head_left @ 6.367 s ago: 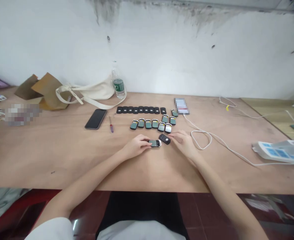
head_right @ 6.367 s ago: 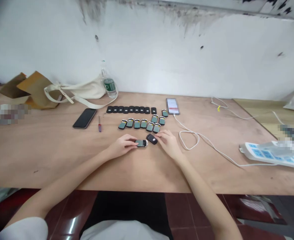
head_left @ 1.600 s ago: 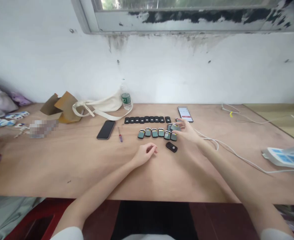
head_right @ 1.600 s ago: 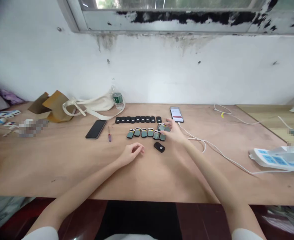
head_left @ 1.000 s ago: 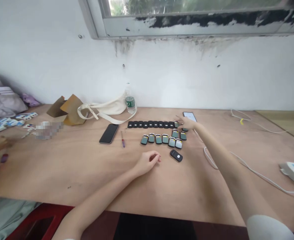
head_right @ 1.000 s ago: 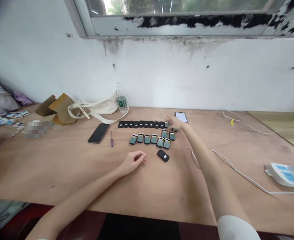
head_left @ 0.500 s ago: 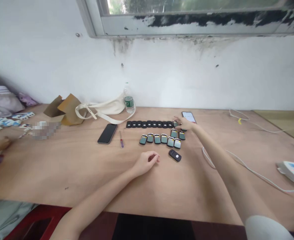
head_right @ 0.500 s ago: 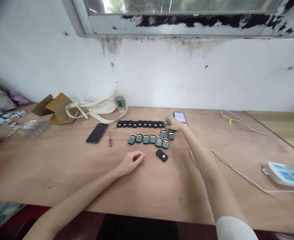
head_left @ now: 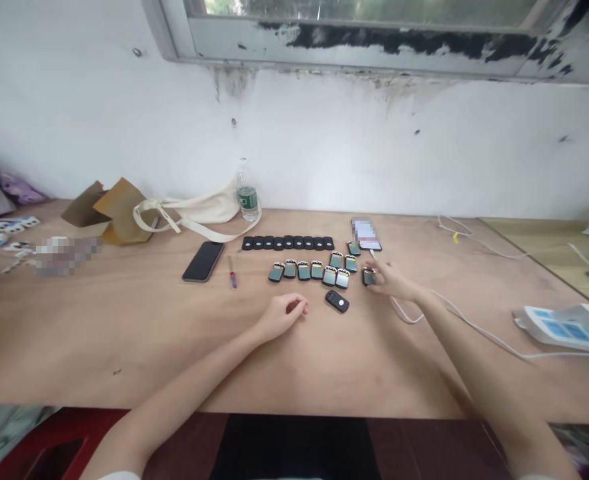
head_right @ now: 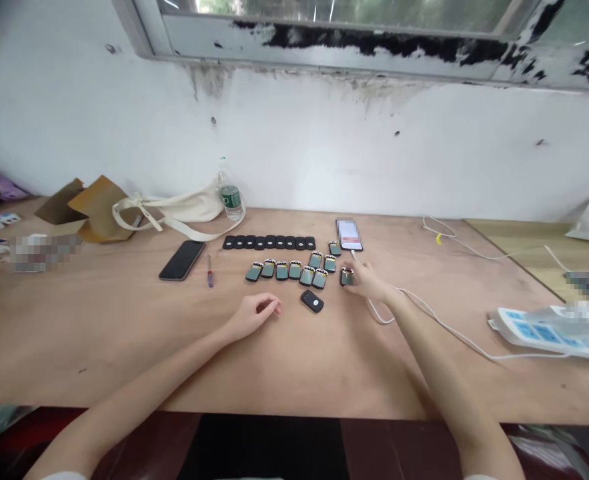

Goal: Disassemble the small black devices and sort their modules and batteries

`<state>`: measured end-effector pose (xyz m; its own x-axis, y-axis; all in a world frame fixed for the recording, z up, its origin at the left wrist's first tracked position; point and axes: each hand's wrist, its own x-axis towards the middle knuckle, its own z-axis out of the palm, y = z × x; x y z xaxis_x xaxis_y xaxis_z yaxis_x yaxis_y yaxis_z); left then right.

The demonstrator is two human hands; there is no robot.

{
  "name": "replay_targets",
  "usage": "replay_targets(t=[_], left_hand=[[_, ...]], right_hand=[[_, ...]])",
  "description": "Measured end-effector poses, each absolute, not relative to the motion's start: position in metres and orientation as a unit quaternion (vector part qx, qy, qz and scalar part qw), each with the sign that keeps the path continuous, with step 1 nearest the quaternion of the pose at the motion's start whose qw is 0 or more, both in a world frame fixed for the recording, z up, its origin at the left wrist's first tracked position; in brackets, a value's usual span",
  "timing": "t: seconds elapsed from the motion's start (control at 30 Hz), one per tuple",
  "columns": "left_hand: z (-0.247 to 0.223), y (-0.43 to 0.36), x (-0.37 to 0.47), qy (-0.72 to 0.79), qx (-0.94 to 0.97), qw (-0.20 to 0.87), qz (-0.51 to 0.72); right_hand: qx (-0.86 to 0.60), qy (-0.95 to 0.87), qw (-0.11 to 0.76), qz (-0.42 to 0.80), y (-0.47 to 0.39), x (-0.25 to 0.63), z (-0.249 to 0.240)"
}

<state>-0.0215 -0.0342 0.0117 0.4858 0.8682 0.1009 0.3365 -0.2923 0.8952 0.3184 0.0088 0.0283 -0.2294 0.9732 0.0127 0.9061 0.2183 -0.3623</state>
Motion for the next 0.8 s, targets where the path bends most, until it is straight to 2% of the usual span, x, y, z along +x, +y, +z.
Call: replay_targets(t=[0.13,0.2,0.33,0.57,0.8], left_hand=[[0.011,-0.034,-0.021,0.405,0.744,0.434,0.308],[0.01,-0.034,-0.021,0.404,0.744,0.434,0.308],[0.009,-0.034,-0.021,0.404,0.746,0.43,0.31],[0.014,-0.036,-0.022,0.4,0.751,0.427,0.306],[0.017,-0.036,-0.021,0.398,0.763,0.412,0.3]], right_hand=[[-0.592,-0.775,0.199,0.097,-0.018,0.286,0.043],[-0.547,-0.794,0.229,0.133,-0.032,0.267,0.049],[-0.491,-0.819,0.178,0.238,-0.056,0.235,0.045],[-0.48,-0.816,0.204,0.251,-0.064,0.221,0.032],[-0.411,-0.851,0.129,0.301,-0.042,0.217,0.042]])
